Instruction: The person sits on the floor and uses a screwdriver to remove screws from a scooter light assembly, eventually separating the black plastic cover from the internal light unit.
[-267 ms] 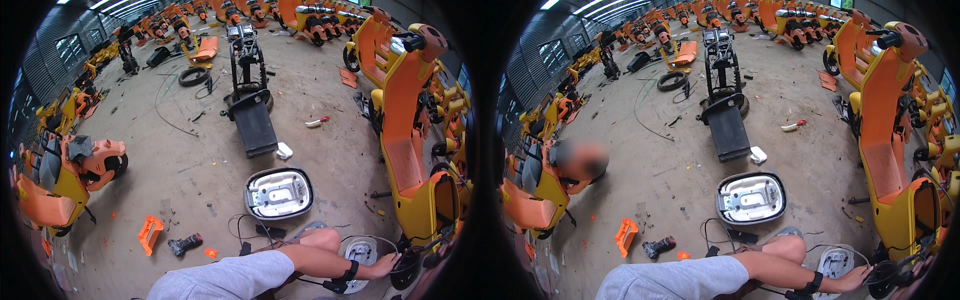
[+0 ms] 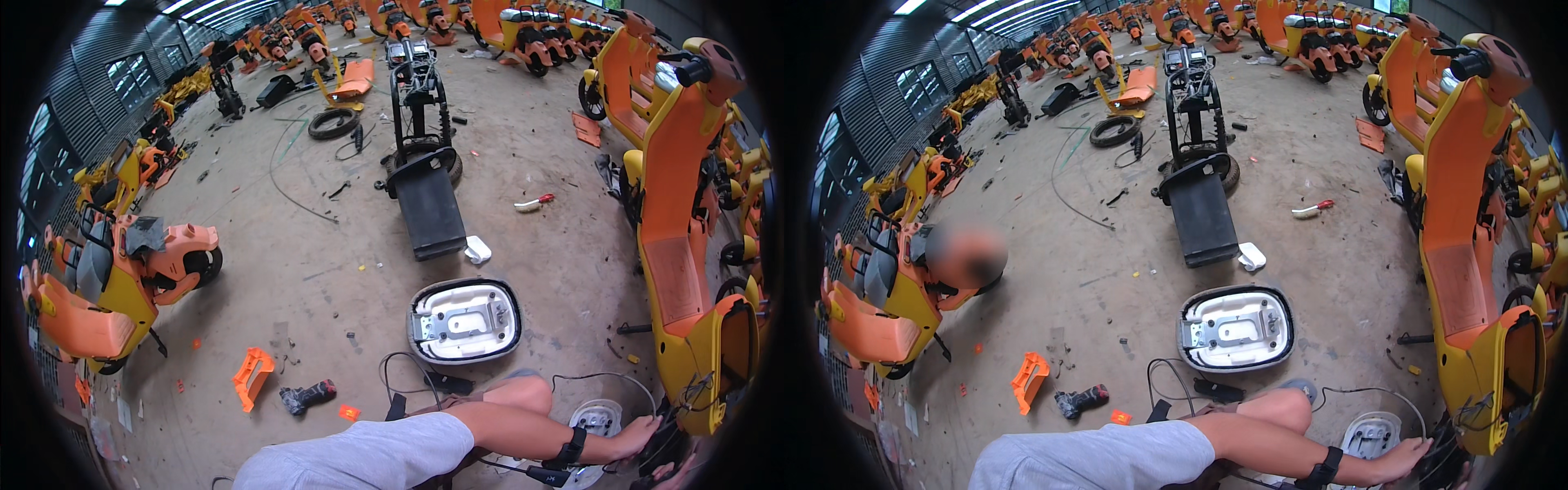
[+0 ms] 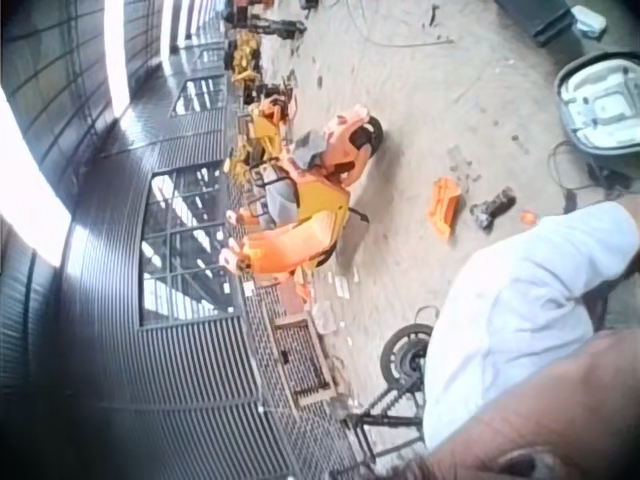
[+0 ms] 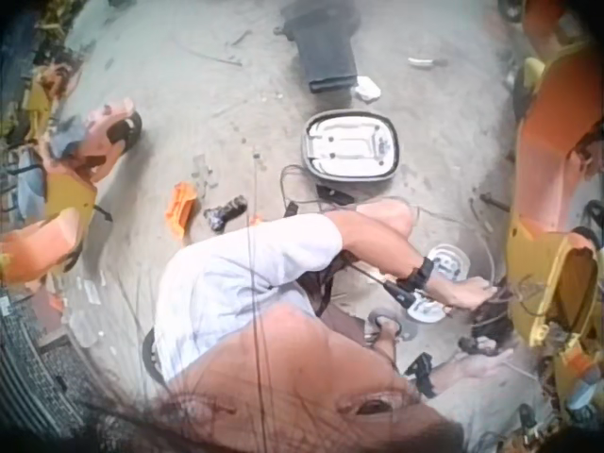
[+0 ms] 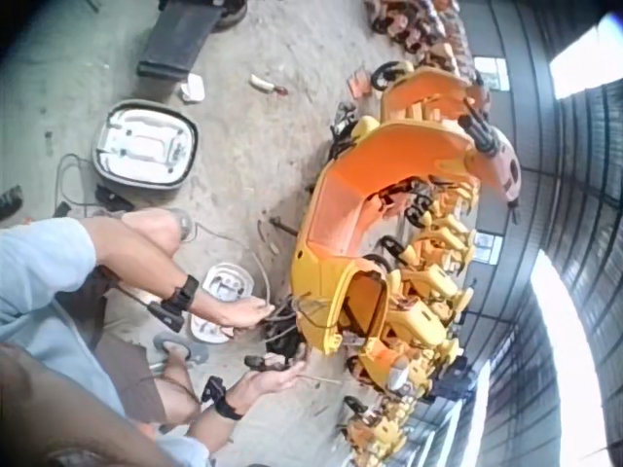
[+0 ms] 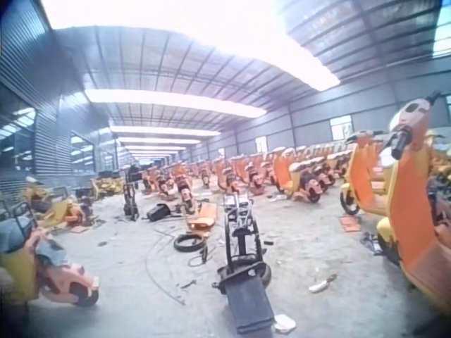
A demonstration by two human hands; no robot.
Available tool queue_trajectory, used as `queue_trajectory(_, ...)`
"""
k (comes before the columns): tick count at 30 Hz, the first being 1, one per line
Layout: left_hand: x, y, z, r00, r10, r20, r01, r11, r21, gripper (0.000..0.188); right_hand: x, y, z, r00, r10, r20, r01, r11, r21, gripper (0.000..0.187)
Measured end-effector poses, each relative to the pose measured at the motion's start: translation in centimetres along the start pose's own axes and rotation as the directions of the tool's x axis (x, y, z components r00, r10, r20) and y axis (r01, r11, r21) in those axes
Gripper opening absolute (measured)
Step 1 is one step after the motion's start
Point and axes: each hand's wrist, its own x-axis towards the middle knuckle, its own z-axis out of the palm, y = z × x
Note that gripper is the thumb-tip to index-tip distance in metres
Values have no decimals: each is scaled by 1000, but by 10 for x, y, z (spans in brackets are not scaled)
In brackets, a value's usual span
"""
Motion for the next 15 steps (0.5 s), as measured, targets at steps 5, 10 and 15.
queue_trajectory(5,-66,85,-2,881,-422,213,473,796,-378,37,-30,59,-23,917,343,205,-365,928,77,37)
queue_trajectory(10,-78,124,-27,810,-532,248,582,678,-448,40,-23,167,-30,600,694,399,-766,641,36,10)
queue_trajectory(15,-66,130,-5,833,-497,243,541,643,-542,35,-23,126,-41,558,618,554,-594,764,-253,14)
